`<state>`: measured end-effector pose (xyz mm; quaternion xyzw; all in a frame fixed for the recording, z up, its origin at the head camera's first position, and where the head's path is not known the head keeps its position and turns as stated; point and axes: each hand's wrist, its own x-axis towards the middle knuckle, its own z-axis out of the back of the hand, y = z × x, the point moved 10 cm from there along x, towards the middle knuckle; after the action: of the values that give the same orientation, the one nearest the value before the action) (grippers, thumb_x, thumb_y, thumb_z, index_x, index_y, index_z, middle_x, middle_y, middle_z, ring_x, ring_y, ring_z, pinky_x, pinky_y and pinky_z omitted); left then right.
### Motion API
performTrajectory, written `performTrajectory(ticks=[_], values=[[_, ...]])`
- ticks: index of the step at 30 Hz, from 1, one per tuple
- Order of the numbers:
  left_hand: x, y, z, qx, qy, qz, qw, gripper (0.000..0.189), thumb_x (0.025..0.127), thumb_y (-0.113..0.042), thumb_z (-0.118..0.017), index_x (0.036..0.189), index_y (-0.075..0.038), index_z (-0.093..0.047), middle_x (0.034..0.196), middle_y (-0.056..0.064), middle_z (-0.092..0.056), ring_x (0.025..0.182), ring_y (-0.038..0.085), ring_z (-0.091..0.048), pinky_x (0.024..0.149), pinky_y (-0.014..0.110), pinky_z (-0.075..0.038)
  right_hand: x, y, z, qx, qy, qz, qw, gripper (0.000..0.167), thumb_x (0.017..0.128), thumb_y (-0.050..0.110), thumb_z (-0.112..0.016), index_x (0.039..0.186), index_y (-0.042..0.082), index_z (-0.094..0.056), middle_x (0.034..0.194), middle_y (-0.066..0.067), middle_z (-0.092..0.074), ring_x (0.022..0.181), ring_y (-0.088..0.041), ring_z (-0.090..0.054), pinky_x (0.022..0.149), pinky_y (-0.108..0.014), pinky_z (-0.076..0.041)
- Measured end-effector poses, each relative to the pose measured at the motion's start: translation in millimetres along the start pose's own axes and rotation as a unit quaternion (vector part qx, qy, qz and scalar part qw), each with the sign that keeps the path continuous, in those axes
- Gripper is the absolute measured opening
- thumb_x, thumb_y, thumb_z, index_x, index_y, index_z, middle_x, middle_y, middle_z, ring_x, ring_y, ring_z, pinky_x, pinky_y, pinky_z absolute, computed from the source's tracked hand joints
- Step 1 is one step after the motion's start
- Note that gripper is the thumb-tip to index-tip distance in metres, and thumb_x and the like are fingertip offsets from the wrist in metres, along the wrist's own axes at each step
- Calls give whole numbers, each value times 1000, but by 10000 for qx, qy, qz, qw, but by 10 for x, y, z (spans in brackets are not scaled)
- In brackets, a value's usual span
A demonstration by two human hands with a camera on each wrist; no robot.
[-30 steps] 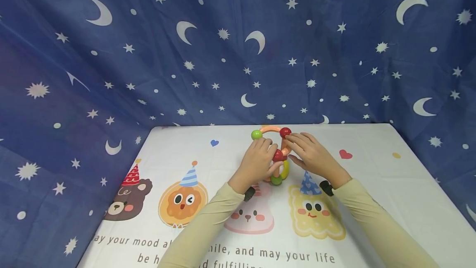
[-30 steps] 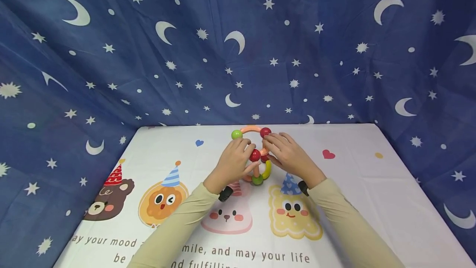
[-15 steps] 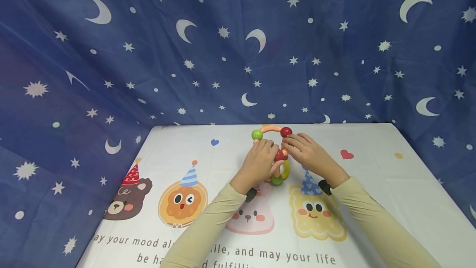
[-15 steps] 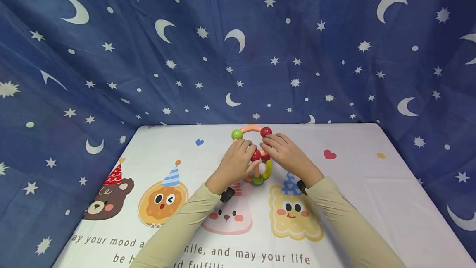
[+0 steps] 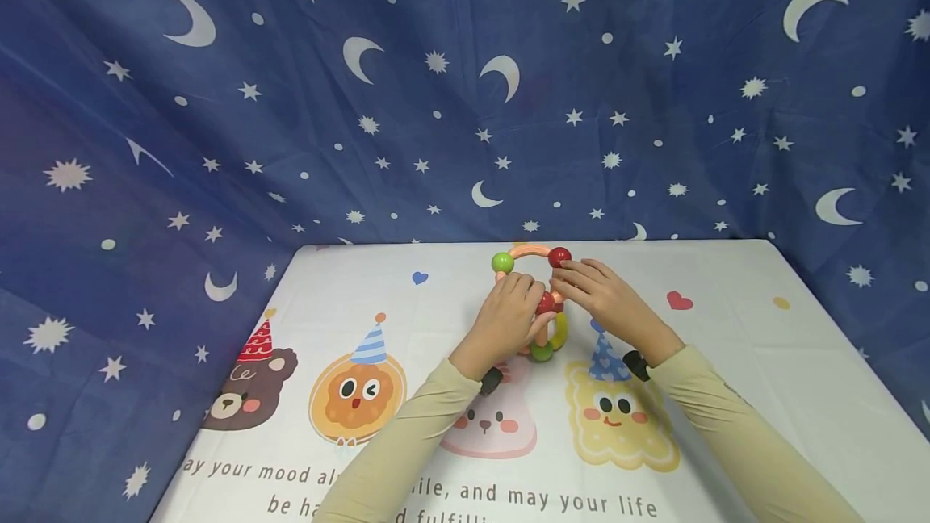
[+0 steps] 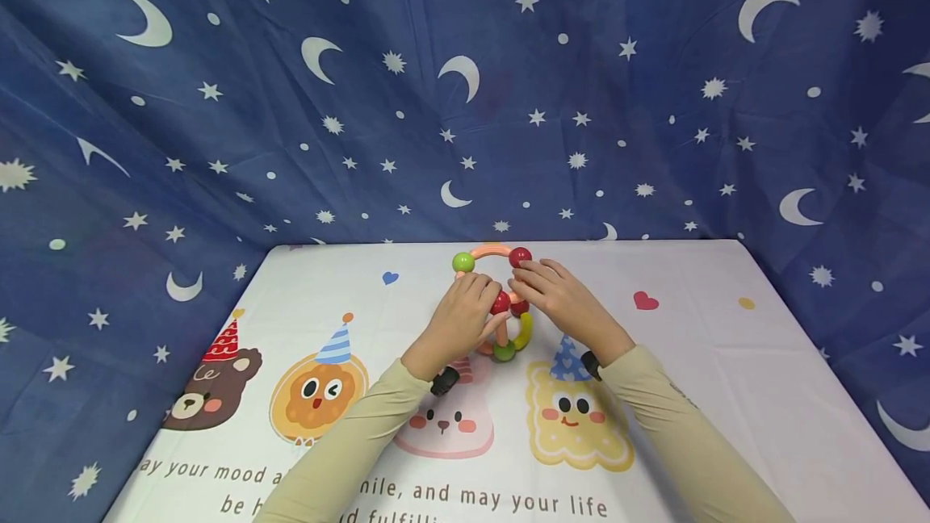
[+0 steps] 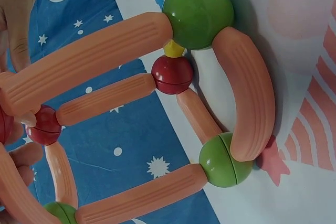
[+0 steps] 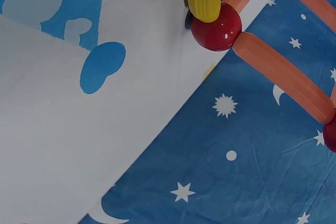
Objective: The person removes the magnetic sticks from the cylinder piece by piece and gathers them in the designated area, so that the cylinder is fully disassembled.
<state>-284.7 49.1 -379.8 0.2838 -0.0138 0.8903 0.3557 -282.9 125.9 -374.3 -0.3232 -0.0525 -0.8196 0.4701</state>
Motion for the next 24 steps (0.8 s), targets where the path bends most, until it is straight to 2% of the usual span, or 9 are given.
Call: performTrajectory(ticks=[8, 14, 19, 24], values=[[-5, 7, -14, 20, 131, 35, 9999, 34, 92, -43, -54, 100, -10, -56, 95, 3, -58, 94, 17, -53, 90, 28, -42, -11, -8, -7, -44, -133, -72, 9999, 47, 69, -14, -70, 110, 7, -65, 115, -9, -66, 112, -27, -58, 95, -46, -45], [-4, 15, -10, -89, 116, 54, 9999, 33, 91, -42, -56, 100, -10, -56, 96, 3, -59, 94, 17, -54, 91, 28, -43, -17, -25, -11, 6, -218, -129, 9997, 46, 69, -14, -70, 110, 7, -66, 114, -8, -66, 111, -27, -58, 93, -45, -46], [-3, 27, -10, -149, 116, 74, 9998, 33, 92, -41, -54, 100, -9, -56, 95, 3, -59, 93, 17, -54, 90, 28, -43, -48, -18, -66, 160, -103, -194, 9996, 50, 66, -14, -72, 112, 6, -66, 114, -8, -67, 108, -26, -60, 91, -43, -48], [1, 29, -22, -111, 89, 39, 9999, 33, 94, -42, -51, 99, -10, -56, 95, 3, -59, 92, 16, -54, 88, 28, -43, -97, -5, -123, 158, -56, -287, 9994, 47, 70, -11, -71, 113, 6, -65, 113, -9, -67, 107, -26, -61, 89, -43, -49]])
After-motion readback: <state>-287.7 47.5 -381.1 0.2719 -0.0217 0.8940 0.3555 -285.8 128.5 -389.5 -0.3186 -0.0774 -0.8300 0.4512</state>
